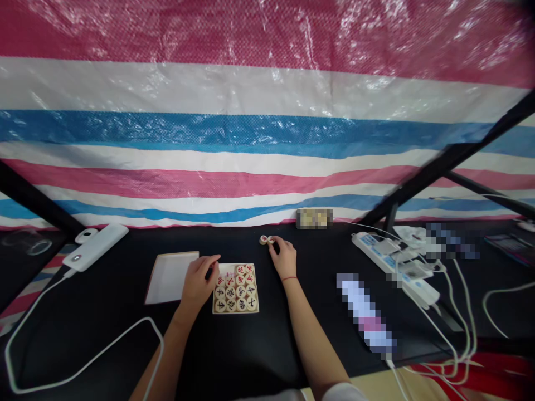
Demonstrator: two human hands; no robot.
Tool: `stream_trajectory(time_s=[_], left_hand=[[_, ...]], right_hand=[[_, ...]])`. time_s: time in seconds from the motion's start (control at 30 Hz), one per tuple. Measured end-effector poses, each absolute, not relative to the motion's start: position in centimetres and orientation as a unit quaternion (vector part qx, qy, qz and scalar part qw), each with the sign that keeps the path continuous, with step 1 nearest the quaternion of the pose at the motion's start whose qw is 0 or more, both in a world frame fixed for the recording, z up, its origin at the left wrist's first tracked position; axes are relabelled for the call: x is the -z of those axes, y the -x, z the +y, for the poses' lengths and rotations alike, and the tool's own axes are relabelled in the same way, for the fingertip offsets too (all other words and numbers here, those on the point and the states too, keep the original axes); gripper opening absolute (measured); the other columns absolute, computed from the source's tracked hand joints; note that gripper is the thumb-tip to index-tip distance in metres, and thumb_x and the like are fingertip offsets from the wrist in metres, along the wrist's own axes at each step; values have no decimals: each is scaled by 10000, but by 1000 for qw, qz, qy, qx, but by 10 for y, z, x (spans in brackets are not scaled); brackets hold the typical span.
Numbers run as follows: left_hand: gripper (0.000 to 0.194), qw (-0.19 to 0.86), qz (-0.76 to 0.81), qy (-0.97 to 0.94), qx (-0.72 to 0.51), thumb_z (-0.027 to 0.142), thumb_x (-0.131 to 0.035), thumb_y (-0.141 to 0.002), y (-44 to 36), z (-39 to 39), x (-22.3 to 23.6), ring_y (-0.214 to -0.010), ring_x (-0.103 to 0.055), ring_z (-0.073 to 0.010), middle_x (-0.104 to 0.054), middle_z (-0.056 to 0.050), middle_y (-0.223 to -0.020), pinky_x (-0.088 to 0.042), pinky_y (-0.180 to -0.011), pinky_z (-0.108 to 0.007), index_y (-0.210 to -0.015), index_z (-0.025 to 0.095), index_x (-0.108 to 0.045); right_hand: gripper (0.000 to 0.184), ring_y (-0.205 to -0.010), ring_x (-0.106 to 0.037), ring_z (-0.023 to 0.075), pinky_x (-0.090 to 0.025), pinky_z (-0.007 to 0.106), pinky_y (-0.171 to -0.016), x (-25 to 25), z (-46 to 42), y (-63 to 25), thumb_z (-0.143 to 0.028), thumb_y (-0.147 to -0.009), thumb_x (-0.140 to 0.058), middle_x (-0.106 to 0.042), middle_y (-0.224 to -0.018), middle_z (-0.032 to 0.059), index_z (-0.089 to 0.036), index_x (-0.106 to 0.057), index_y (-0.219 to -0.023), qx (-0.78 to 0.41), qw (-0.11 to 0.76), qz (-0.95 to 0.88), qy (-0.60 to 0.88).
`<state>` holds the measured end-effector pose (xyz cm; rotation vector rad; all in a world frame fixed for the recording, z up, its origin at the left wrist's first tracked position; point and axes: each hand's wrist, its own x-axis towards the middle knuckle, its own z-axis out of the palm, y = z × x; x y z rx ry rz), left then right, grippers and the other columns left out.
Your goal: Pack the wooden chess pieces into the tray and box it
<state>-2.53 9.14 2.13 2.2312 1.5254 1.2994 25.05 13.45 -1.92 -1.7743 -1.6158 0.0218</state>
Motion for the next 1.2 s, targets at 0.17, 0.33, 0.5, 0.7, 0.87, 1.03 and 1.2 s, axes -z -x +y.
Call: stream_trajectory(time_s=[0.17,0.33,0.5,0.7,0.87,1.03,1.2], left_hand=[[158,42,554,-758,-342,243,-532,-851,11,88,-29,-871,-616,-217,-714,-41,-831,-377,-869,-391,-861,230,-690],[290,26,588,-781,-207,307,-530,-863,-20,84,-39,-823,-568,-257,-669,-68,-678,-336,-791,-406,-632,208,-675],[305,16,590,-788,-178,327,-507,-878,-38,83,-39,-801,-554,-262,-684,-94,-717,-319,-772,-419,-685,204,-709],[242,34,602,-777,-180,334,-517,-884,-39,77,-36,-822,-577,-253,-706,-74,-771,-320,-793,-410,-767,193,-675],[154,91,603,-752,-251,325,-564,-863,-38,77,-40,-833,-614,-242,-715,-39,-768,-338,-823,-396,-805,212,-651],[215,238,578,-684,-376,401,-519,-873,-32,84,-44,-785,-651,-192,-707,-12,-807,-441,-770,-318,-874,228,-646],[218,297,552,-663,-409,417,-530,-860,-28,84,-43,-737,-656,-171,-692,3,-776,-495,-728,-277,-862,232,-646]], right_hand=[[274,-858,-621,233,-456,349,-811,4,120,-239,-337,-895,-465,-707,-928,103,-163,-668,-957,2,441,-601,666],[304,-550,-605,162,-432,252,-558,-7,91,-206,-395,-921,-449,-666,-655,13,-214,-676,-831,-159,413,-625,643],[276,-574,-641,166,-452,239,-572,-8,83,-189,-385,-918,-472,-690,-676,11,-225,-679,-828,-198,408,-640,620],[272,-589,-641,163,-468,241,-600,-6,85,-189,-365,-920,-467,-686,-680,11,-215,-678,-837,-212,418,-632,617],[242,-747,-659,183,-512,277,-692,-12,82,-192,-320,-906,-468,-710,-835,47,-202,-676,-947,-223,465,-625,587],[298,-991,-628,210,-498,361,-896,-26,78,-191,-221,-788,-598,-693,-1057,57,-232,-643,-1082,-212,466,-706,489],[260,-1005,-630,212,-498,372,-898,-33,75,-182,-230,-831,-597,-701,-1054,56,-244,-646,-1086,-180,466,-720,482]])
